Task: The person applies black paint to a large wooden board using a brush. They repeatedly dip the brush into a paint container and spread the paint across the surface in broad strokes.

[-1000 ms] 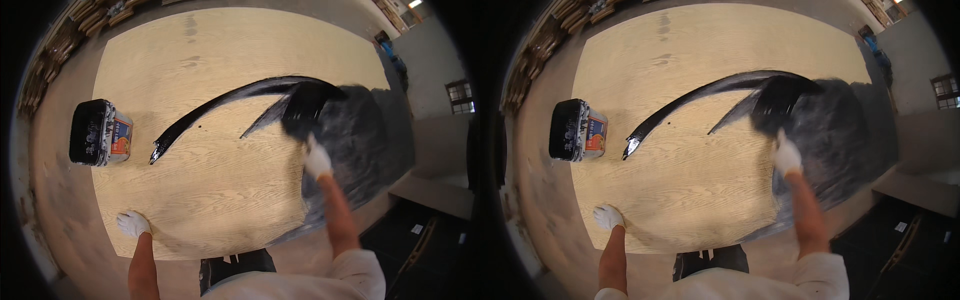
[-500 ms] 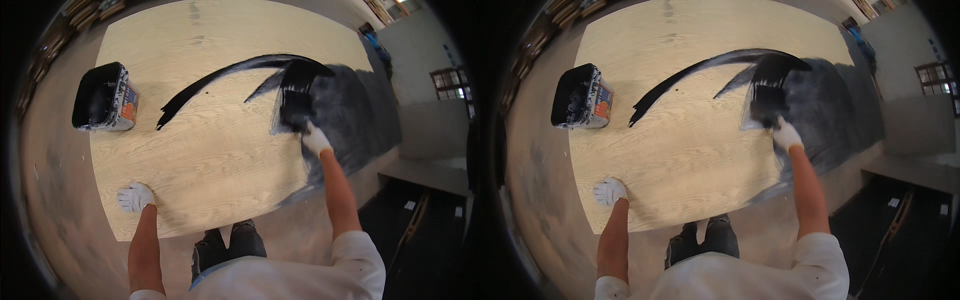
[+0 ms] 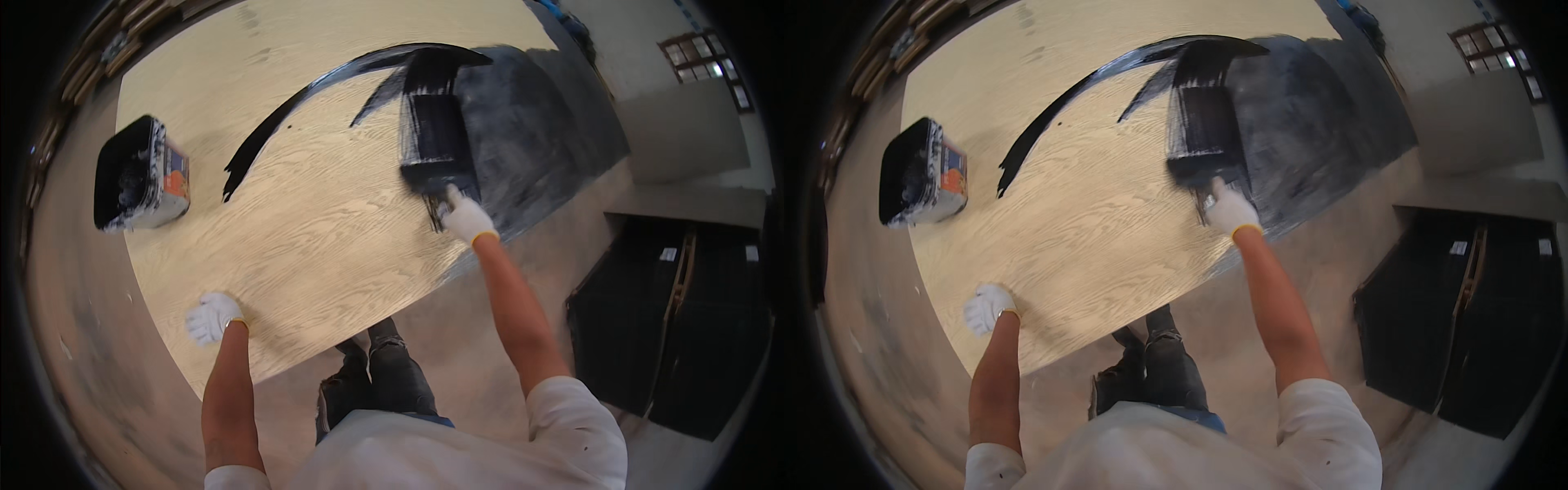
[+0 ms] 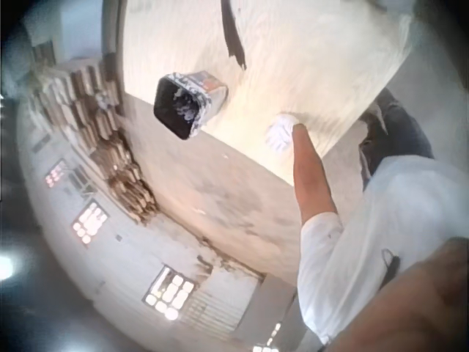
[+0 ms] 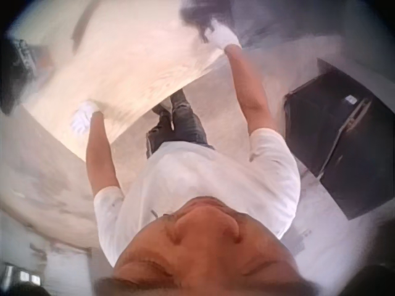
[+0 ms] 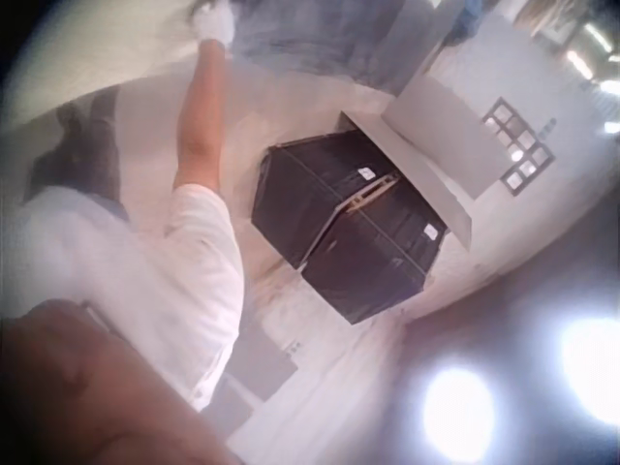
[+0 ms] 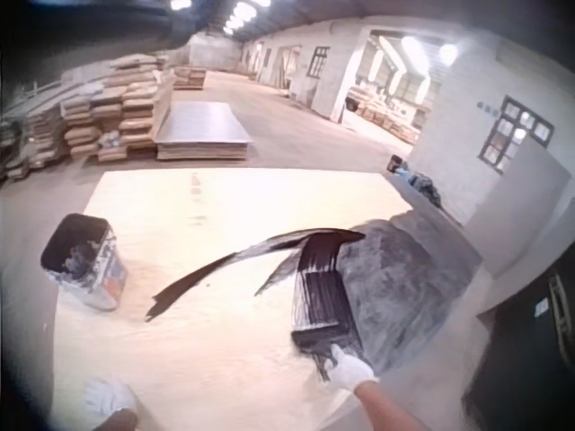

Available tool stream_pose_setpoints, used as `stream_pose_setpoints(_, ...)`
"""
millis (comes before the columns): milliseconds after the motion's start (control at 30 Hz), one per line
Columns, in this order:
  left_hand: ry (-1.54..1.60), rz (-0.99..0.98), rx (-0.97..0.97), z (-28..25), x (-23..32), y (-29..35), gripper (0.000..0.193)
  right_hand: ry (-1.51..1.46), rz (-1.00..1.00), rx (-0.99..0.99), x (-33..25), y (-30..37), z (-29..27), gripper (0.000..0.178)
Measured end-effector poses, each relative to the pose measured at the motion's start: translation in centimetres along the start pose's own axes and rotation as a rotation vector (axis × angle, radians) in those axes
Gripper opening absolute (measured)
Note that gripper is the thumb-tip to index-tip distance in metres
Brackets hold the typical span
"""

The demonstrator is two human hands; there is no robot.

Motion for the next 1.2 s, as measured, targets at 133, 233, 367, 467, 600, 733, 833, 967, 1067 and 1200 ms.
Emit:
stream_pose_setpoints(133,-0.069,-0.056,0.072,0.6,-1.1,-1.7,0.053,0.061,0.201,-0.224,-1.2,11.4,3.4,0.068)
stream_pose_setpoints(233,-0.041,-0.034,0.057,0.6,-0.5,-0.7,0.052,0.044,0.183,-0.037,7.2,12.3,2.2,0.066)
stream_pose_setpoints(367,-0.025,0.004,0.1,0.9,0.7,0.3,0.053,-0.079,0.304,0.092,7.7,6.0,-1.1,0.062)
stream_pose_setpoints(467,-0.02,-0.019,0.119,0.4,0.9,-1.9,0.054,0.059,0.092,-0.067,0.7,12.3,4.3,0.071)
stream_pose_setpoints(600,-0.022,-0.013,0.062,1.4,0.4,-0.7,0.055,0.032,0.269,-0.186,0.3,18.3,4.9,0.072)
stream_pose_setpoints(733,-0.019,-0.006,0.02,1.4,0.1,0.2,0.056,-0.11,0.383,0.158,8.4,13.8,3.1,0.063)
stream_pose_setpoints(833,0.0,-0.044,0.031,0.4,0.0,-1.4,0.055,-0.072,0.364,0.011,3.9,17.2,5.8,0.07)
stream_pose_setpoints(967,-0.028,-0.026,0.078,0.9,-0.6,-0.9,0.057,-0.023,0.493,-0.213,1.4,20.0,5.3,0.075)
stream_pose_setpoints(1067,-0.005,-0.007,0.001,-0.5,-0.6,-0.5,0.057,-0.038,0.351,-0.038,3.3,13.8,4.0,0.07)
stream_pose_setpoints(1200,-0.026,0.015,0.005,0.0,-0.3,-0.7,0.056,-0.086,0.046,0.083,2.6,-2.5,-0.2,0.069)
Point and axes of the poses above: each hand's wrist, its own y-axis away from the middle knuckle, its own z-axis out of the palm, x = y × z, the point moved 3 cm from there along -y, towards the middle knuckle, and after that the axes turned 7 degrees about -y, right-handed, at the moved point
